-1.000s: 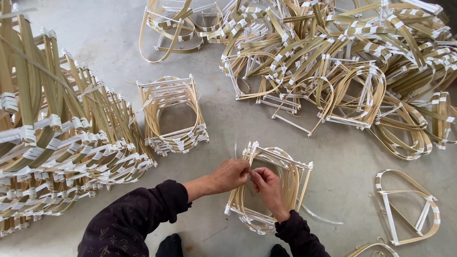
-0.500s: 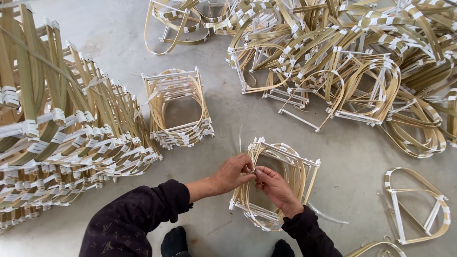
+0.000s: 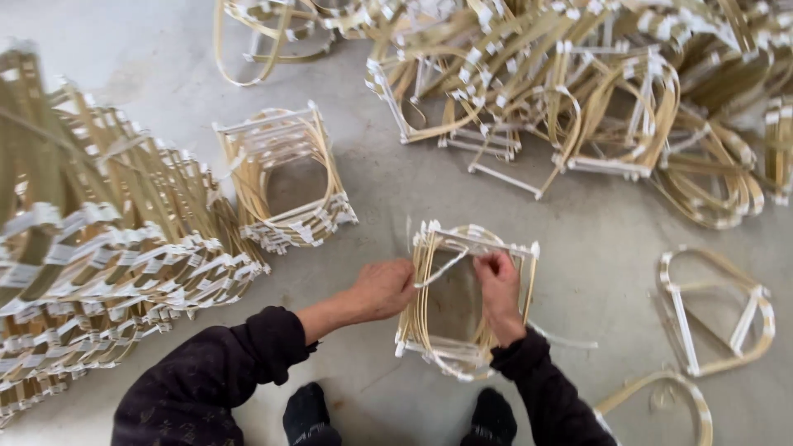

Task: Assembling bamboo furniture frames using strips, adhesive, and hand tools like knives and pliers.

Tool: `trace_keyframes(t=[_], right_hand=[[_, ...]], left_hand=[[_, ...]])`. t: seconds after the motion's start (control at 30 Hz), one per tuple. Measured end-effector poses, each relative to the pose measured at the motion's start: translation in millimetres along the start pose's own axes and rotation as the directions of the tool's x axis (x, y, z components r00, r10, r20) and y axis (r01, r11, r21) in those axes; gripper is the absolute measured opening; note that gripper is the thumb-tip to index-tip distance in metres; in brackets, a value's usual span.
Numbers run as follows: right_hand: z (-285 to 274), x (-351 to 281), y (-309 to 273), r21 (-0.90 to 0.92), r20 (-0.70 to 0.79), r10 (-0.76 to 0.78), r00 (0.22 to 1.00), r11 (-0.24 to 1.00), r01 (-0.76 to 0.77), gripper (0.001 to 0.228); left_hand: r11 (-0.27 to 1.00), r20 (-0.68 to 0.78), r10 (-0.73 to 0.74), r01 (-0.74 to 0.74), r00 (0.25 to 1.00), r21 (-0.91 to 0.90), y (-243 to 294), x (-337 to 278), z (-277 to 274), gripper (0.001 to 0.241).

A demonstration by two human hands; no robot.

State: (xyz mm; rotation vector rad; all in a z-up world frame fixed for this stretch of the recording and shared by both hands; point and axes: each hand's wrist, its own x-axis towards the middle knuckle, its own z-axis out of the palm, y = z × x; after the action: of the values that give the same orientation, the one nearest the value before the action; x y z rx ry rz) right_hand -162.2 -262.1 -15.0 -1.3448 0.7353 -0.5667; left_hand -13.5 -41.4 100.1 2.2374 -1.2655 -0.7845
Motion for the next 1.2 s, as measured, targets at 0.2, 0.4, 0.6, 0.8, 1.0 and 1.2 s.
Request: trace_keyframes(t=[0.2, 0.4, 0.6, 0.8, 1.0, 1.2], right_hand=[[37, -48, -116, 0.438, 0.097, -0.047, 0.994, 0.899, 0.000, 0.013], [-46, -58, -191, 0.300, -0.025, -0.362, 0.932, 0.887, 0.352, 0.012], [-135, -1, -27, -0.644, 0.106, 0.028, 0.994, 0.764, 0.047, 0.021], [-138, -20, 46, -0.916, 0.169, 0.048, 0.984, 0.376, 0.139, 0.017], [-178, -36, 17, -0.912, 0.218, 0.499, 0.839, 0.411, -0.007, 0.017], [-226, -41, -42, -0.135, 0.269, 0.554, 0.788, 0.832, -0.538, 0.016]], left_hand=[[0.942, -0.170, 0.331, -0.314, 0.928, 0.118, 63, -16, -16, 0.044], [0.885, 0.160, 0.382, -0.410, 0.910, 0.222, 74, 41, 46, 0.033], [0.828, 0.431, -0.004, -0.239, 0.902, 0.507, 30, 142, 137, 0.047], [0.641, 0.456, -0.099, -0.294, 0.884, 0.709, 10, 160, 168, 0.060], [0.562, 0.415, -0.050, -0.318, 0.908, 0.764, -12, 157, 196, 0.039], [0.622, 0.505, -0.032, -0.378, 0.863, 0.686, 14, 153, 196, 0.042]])
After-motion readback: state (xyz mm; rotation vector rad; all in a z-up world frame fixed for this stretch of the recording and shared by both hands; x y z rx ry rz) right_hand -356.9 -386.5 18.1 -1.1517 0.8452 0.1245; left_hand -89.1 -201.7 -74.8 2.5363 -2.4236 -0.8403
